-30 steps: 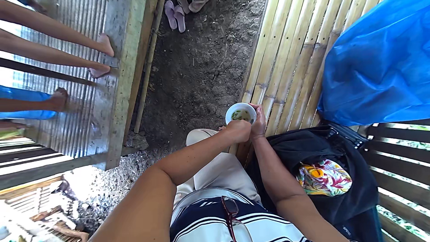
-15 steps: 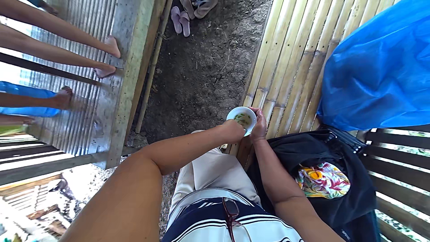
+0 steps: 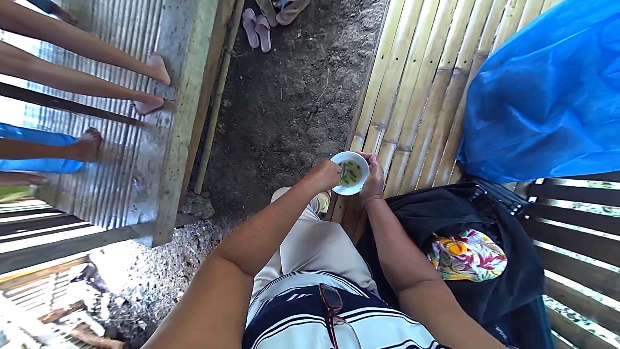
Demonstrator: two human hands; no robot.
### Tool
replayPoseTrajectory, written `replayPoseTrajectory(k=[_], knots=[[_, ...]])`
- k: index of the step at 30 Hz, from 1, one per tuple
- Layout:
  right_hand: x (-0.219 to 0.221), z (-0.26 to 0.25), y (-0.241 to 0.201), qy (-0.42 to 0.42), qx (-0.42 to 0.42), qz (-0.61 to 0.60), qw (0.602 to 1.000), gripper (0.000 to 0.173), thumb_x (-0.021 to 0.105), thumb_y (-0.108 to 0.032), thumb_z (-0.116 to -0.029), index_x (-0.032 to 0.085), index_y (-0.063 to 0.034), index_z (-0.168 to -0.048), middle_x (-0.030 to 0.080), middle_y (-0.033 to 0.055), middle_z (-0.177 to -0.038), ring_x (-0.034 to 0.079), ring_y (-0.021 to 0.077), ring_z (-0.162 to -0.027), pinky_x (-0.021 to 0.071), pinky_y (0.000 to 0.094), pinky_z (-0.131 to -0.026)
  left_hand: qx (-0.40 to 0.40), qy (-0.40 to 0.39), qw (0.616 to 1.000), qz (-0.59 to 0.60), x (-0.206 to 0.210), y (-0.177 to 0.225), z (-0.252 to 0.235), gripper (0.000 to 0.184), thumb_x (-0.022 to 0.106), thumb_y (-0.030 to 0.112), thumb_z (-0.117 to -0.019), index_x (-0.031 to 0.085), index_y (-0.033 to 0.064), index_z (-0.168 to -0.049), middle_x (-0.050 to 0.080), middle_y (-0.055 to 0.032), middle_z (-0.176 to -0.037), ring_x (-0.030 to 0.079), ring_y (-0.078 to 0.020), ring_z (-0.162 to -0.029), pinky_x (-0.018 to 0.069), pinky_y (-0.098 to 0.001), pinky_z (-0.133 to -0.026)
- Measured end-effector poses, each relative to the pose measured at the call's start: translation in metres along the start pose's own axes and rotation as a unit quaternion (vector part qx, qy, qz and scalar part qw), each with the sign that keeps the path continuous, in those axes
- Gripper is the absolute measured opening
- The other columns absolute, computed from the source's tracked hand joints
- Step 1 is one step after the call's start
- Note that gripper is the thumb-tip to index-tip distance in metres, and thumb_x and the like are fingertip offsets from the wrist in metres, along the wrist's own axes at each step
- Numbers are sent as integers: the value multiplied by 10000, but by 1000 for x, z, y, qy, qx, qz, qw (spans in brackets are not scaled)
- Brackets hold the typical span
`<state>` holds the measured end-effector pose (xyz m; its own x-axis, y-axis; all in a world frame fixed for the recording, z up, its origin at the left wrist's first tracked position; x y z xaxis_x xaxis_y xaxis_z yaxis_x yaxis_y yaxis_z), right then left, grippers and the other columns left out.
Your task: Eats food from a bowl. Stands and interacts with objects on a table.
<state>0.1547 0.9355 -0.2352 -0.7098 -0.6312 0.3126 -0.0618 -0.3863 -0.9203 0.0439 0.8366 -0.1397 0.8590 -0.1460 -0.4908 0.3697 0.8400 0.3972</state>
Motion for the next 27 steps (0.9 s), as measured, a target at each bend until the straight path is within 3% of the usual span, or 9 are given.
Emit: replayPoseTrajectory(k=[3, 11, 14, 18, 27], knots=[[0, 0, -2, -2, -3, 2, 1000, 586, 134, -275, -1068, 629, 19, -1174, 687, 152, -1180, 640, 196, -1143, 511, 392, -1019, -11, 2, 1000, 2, 6, 1, -9, 219, 541, 140, -1003, 721, 21, -969, 722, -156, -953, 683, -316, -917, 524, -575, -835], [1, 0, -1, -2, -5, 6, 1000, 601, 126, -272, -1067, 630, 31, -1194, 687, 155, -1173, 643, 192, -1131, 513, 388, -1012, -6, -7, 999, 40, 10, 8, -12, 201, 549, 140, -1023, 719, 34, -1040, 681, -105, -856, 587, -211, -678, 498, -447, -674], [0, 0, -1, -5, -7, 14, 1000, 598, 127, -265, -1064, 625, 37, -1200, 682, 163, -1189, 638, 196, -1146, 509, 387, -1021, -1, -22, 999, 24, 13, 13, -10, 190, 561, 131, -1012, 720, 32, -1049, 679, -121, -872, 609, -237, -716, 513, -470, -694], [0, 0, -2, -6, -13, 32, 999, 601, 126, -261, -1063, 625, 43, -1203, 678, 169, -1201, 633, 197, -1159, 501, 383, -1031, 13, -34, 999, -3, 17, 17, -8, 195, 564, 128, -1002, 728, 24, -1016, 713, -162, -972, 674, -313, -928, 522, -572, -843], [0, -1, -1, -5, -11, 25, 1000, 601, 127, -266, -1068, 627, 39, -1202, 679, 163, -1196, 633, 191, -1153, 501, 378, -1027, 46, -30, 998, -4, 19, 18, -8, 211, 538, 117, -1013, 725, 22, -986, 711, -148, -951, 671, -298, -922, 518, -552, -850]])
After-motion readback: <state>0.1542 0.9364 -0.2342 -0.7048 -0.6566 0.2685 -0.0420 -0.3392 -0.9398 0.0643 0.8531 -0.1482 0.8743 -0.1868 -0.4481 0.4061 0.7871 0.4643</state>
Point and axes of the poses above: each hand's wrist, its own z-axis away from the middle knuckle, its own x-axis out of the palm, y = z × x, the point moved 2 cm from there along -z, towards the middle knuckle
